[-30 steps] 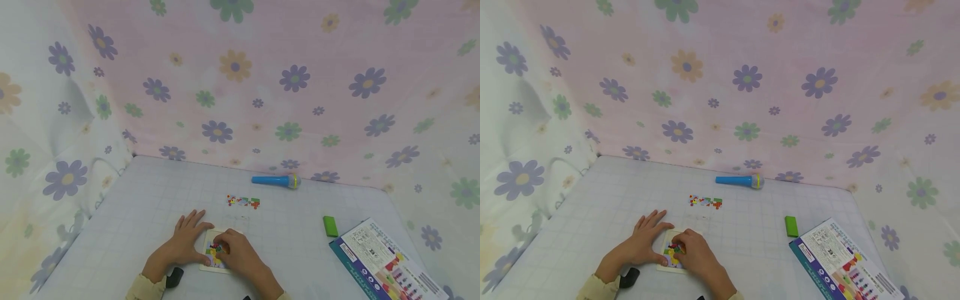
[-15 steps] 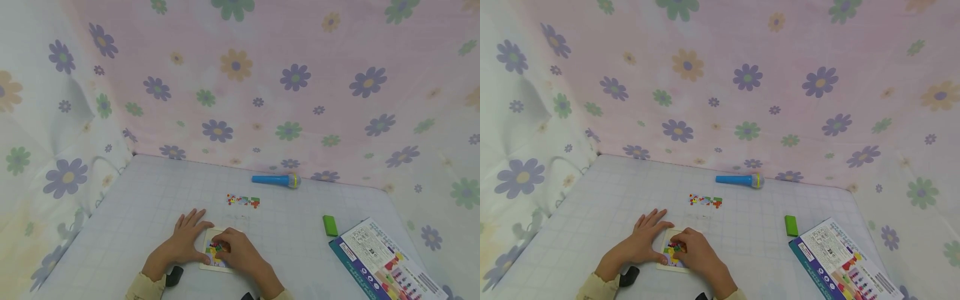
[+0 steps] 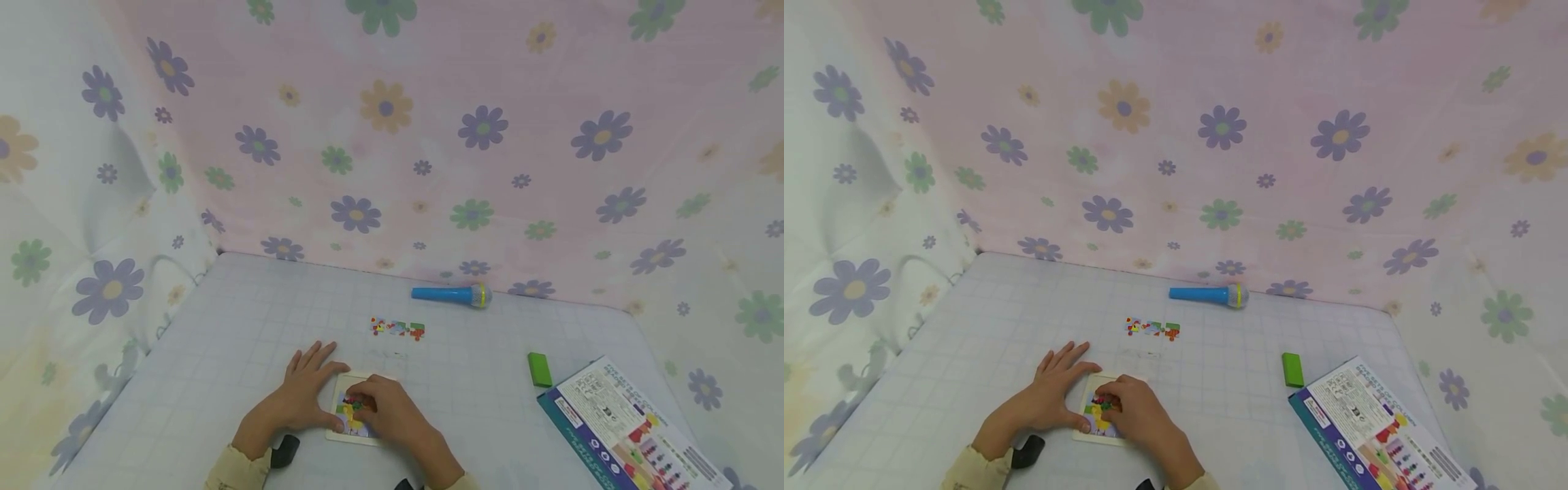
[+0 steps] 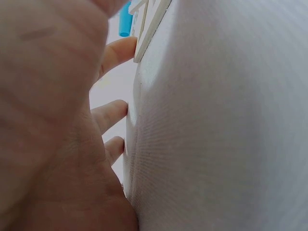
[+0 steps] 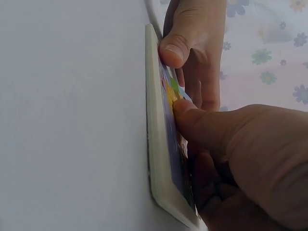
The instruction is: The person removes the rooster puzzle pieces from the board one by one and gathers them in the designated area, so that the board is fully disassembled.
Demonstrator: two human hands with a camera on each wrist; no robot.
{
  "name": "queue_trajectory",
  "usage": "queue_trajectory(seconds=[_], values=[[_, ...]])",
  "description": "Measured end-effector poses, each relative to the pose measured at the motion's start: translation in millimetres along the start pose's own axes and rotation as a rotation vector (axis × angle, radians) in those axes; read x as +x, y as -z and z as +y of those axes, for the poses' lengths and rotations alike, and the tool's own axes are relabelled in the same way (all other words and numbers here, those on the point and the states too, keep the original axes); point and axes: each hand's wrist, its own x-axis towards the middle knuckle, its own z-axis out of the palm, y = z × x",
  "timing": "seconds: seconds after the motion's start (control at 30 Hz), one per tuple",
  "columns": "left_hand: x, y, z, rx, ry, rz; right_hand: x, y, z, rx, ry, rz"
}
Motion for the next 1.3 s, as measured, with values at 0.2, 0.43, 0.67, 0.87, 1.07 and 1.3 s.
queue_trajectory(seconds=[0.2, 0.43, 0.67, 0.87, 1.07, 1.3], values=[[-1.9, -0.7, -1.5, -0.003, -0.012, 0.005, 0.7, -4, -2, -0.047, -0.009, 0.002], [-1.2, 0.4, 0.3, -0.028, 0.003, -0.002, -3.0, -2, -7, -0.115, -0.007, -0.002], [-1.4, 1.3, 1.3, -0.028, 0.002, -0.001, -4.1, -3, -8, -0.134, -0.005, 0.003], [-1.7, 1.6, 1.6, -0.031, 0.005, -0.004, -3.4, -4, -4, -0.148, 0.013, 0.024], [-0.2, -0.5, -1.7, -0.017, 0.001, -0.008, -1.1, -5, 2, -0.124, 0.018, 0.050], [-1.6, 0.0, -1.5, -0.016, -0.016, -0.002, -1.3, -3, 0, -0.102, 0.024, 0.050]])
